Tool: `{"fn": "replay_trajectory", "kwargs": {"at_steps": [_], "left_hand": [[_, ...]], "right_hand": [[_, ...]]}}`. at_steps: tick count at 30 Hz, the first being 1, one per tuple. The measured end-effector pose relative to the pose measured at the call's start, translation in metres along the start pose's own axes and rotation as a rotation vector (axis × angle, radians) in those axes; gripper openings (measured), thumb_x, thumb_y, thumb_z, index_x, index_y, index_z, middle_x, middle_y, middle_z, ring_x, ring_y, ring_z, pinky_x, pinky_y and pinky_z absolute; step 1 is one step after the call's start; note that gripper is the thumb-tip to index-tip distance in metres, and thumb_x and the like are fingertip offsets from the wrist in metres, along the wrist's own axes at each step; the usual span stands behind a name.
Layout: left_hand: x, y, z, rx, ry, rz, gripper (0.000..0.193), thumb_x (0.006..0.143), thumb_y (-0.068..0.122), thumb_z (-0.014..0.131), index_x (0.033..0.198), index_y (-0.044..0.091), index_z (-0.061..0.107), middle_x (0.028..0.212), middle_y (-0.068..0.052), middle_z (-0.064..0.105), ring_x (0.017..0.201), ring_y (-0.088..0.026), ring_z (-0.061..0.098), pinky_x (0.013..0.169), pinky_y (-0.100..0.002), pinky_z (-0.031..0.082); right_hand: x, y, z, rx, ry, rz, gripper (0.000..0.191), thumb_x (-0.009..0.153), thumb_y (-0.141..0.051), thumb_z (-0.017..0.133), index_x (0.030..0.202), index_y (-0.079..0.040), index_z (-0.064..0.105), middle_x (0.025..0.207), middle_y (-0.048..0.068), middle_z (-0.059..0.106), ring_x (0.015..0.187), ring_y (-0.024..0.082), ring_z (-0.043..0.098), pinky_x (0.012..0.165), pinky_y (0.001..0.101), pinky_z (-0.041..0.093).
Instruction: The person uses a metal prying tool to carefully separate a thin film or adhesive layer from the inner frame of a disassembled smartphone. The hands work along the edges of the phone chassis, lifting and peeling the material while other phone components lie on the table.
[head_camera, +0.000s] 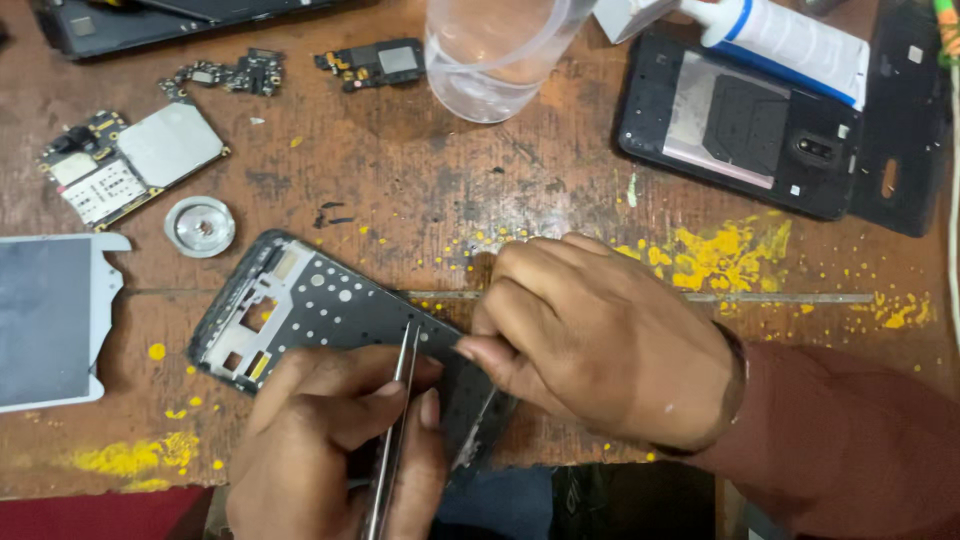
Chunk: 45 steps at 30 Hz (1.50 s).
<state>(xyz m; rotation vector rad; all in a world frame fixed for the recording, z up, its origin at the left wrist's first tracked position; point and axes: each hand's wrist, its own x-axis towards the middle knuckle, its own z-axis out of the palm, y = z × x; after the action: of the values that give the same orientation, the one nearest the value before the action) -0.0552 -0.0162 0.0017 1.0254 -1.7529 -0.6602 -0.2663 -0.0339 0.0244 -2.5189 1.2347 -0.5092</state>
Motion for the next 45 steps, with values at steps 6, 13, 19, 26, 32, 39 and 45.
{"fn": "replay_trajectory", "kwargs": {"at_steps": [6, 13, 19, 26, 32, 39, 45], "left_hand": [[-0.001, 0.001, 0.000, -0.003, -0.009, 0.087, 0.028, 0.082, -0.002, 0.077, 0.091, 0.004, 0.051, 0.090, -0.016, 0.072, 0.075, -0.021, 0.071, 0.068, -0.031, 0.056], [0.000, 0.003, -0.042, -0.142, -0.056, 0.120, 0.029, 0.081, -0.003, 0.078, 0.087, 0.004, 0.051, 0.088, -0.014, 0.071, 0.076, -0.023, 0.069, 0.072, -0.034, 0.055], [0.027, 0.004, -0.085, 0.162, -0.144, 0.216, 0.023, 0.077, -0.001, 0.082, 0.087, 0.002, 0.062, 0.083, -0.010, 0.068, 0.075, -0.026, 0.065, 0.068, -0.038, 0.046], [0.003, -0.018, -0.081, 0.092, -0.165, 0.099, 0.026, 0.070, 0.004, 0.078, 0.087, 0.004, 0.059, 0.085, -0.008, 0.067, 0.077, -0.029, 0.063, 0.073, -0.040, 0.044], [0.003, -0.018, -0.073, 0.150, -0.168, 0.039, 0.026, 0.077, 0.012, 0.082, 0.086, 0.011, 0.057, 0.078, -0.002, 0.062, 0.077, -0.025, 0.060, 0.074, -0.041, 0.039], [0.002, -0.024, -0.067, 0.164, -0.183, 0.099, 0.026, 0.079, 0.009, 0.081, 0.088, 0.010, 0.056, 0.077, -0.003, 0.060, 0.078, -0.026, 0.059, 0.074, -0.042, 0.037], [-0.002, -0.024, -0.066, 0.198, -0.163, 0.103, 0.028, 0.079, 0.011, 0.081, 0.089, 0.010, 0.055, 0.077, -0.002, 0.060, 0.079, -0.027, 0.059, 0.075, -0.044, 0.037]], "right_hand": [[0.006, 0.010, 0.003, 0.004, 0.044, 0.002, 0.025, 0.097, -0.024, 0.076, 0.085, -0.006, 0.065, 0.083, 0.005, 0.062, 0.060, 0.013, 0.058, 0.048, 0.0281, 0.048], [0.016, -0.002, 0.001, -0.035, 0.143, -0.109, 0.020, 0.096, -0.016, 0.075, 0.112, -0.005, 0.070, 0.100, 0.007, 0.062, 0.077, 0.014, 0.063, 0.064, 0.0269, 0.053], [0.025, -0.005, 0.006, -0.045, -0.014, -0.269, 0.052, 0.081, -0.048, 0.079, 0.114, -0.009, 0.071, 0.100, 0.007, 0.065, 0.081, 0.017, 0.060, 0.068, 0.0305, 0.052], [0.027, -0.015, 0.006, -0.069, -0.075, -0.492, 0.050, 0.087, -0.056, 0.072, 0.105, -0.010, 0.074, 0.105, 0.005, 0.071, 0.089, 0.020, 0.066, 0.073, 0.0346, 0.052], [0.032, -0.026, -0.006, -0.035, -0.101, -0.507, 0.044, 0.086, -0.047, 0.079, 0.100, -0.005, 0.074, 0.108, 0.008, 0.074, 0.083, 0.021, 0.070, 0.071, 0.0337, 0.055], [0.032, -0.026, -0.008, -0.018, -0.098, -0.503, 0.053, 0.082, -0.040, 0.081, 0.108, 0.005, 0.071, 0.107, 0.010, 0.075, 0.070, 0.016, 0.069, 0.058, 0.0287, 0.053], [0.029, -0.027, -0.005, -0.031, -0.117, -0.465, 0.057, 0.082, -0.044, 0.083, 0.110, 0.005, 0.074, 0.100, 0.007, 0.077, 0.070, 0.016, 0.071, 0.058, 0.0289, 0.055]]}}
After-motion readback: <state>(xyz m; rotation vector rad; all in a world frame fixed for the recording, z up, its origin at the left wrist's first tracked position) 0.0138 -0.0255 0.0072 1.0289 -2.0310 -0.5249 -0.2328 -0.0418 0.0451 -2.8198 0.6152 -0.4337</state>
